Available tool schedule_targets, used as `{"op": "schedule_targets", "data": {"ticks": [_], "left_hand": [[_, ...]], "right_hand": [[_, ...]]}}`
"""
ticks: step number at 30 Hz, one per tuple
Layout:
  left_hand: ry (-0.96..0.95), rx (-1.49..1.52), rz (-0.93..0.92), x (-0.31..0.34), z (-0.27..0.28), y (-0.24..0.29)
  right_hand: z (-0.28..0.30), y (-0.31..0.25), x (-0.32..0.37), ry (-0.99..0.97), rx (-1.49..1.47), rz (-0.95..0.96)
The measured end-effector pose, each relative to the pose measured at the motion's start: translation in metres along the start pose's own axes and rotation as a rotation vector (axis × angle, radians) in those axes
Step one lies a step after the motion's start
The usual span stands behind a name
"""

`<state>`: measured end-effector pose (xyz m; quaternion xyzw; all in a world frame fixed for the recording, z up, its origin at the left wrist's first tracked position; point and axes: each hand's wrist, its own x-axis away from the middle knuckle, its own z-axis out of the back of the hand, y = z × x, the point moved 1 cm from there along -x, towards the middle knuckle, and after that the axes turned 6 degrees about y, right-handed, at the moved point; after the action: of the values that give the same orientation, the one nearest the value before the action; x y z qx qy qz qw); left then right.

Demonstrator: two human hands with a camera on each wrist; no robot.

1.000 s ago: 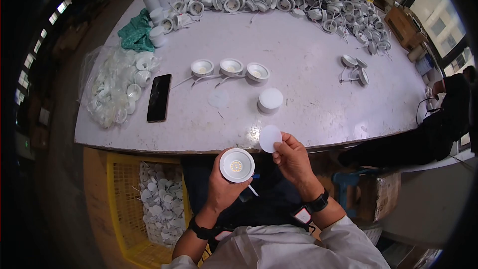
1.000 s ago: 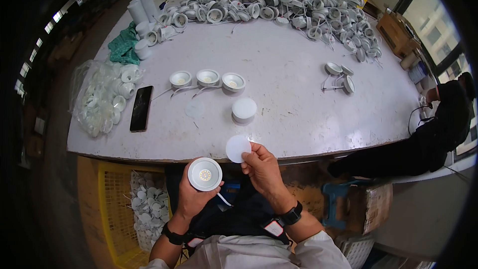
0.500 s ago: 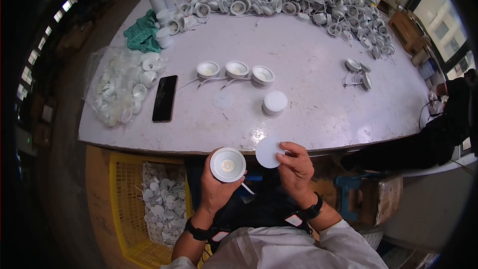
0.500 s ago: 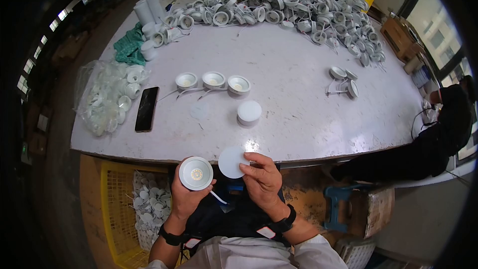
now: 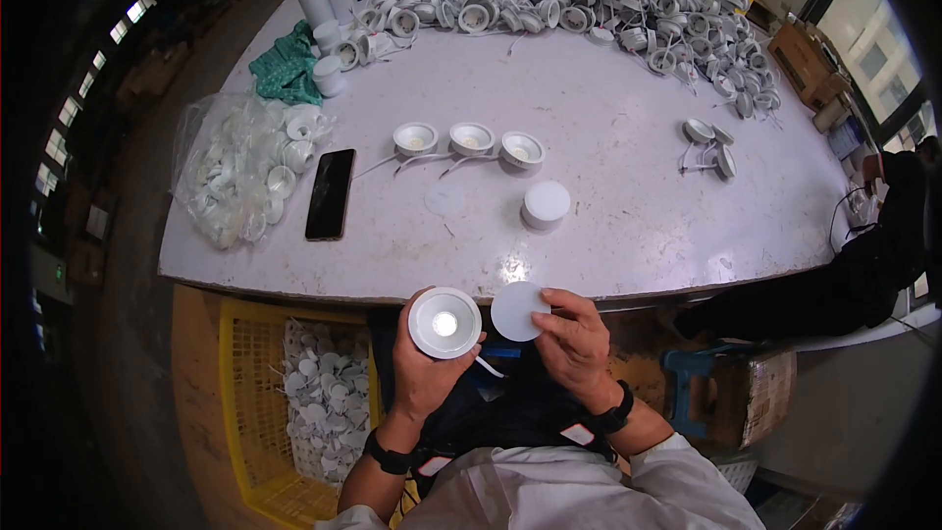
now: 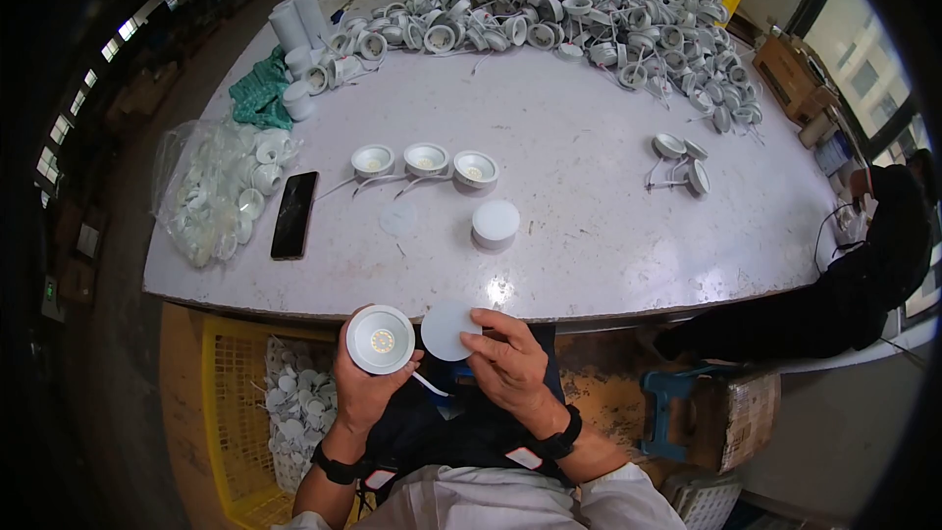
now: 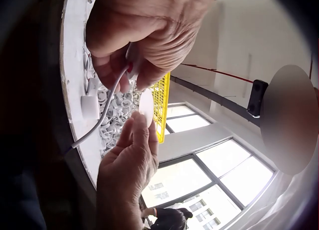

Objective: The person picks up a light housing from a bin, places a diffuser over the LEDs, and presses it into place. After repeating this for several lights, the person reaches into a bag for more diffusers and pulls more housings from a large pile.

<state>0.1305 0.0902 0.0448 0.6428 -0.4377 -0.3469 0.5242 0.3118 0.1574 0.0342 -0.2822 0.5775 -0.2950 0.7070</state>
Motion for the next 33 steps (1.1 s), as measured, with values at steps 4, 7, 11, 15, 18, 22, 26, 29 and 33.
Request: {"op": "schedule_targets", "data": {"ticks": [4,7,11,15,18,22,26,29,33], "left_hand": [[-0.018,0.127,0.09,0.002,-0.002,0.005],[-0.004,0.112,0.063,0.001,-0.001,0.002],[0.055,0.233,0.183,0.0,-0.002,0.003],[0.2,0.197,0.067,-0.001,-0.009,0.003],[0.234,0.085,0.021,-0.003,-0.013,0.004],[0.227,0.081,0.048,-0.003,-0.016,0.004],[0.174,0.151,0.056,-0.005,-0.015,0.001],[0.184,0.187,0.092,-0.006,-0.015,0.0],[0.188,0.23,0.151,-0.008,-0.014,-0.005]], "right_hand": [[-0.007,0.007,0.007,0.035,-0.05,-0.037],[-0.01,0.007,0.012,0.034,-0.081,-0.05],[-0.016,0.009,0.018,0.05,-0.104,-0.035],[-0.021,0.005,0.02,0.018,-0.085,0.033],[-0.021,0.004,0.022,-0.028,-0.084,0.052],[-0.02,0.007,0.026,-0.04,-0.075,0.022],[-0.023,0.013,0.03,-0.028,-0.084,-0.015],[-0.024,0.014,0.03,-0.039,-0.095,-0.034],[-0.026,0.02,0.033,-0.031,-0.135,-0.074]]}}
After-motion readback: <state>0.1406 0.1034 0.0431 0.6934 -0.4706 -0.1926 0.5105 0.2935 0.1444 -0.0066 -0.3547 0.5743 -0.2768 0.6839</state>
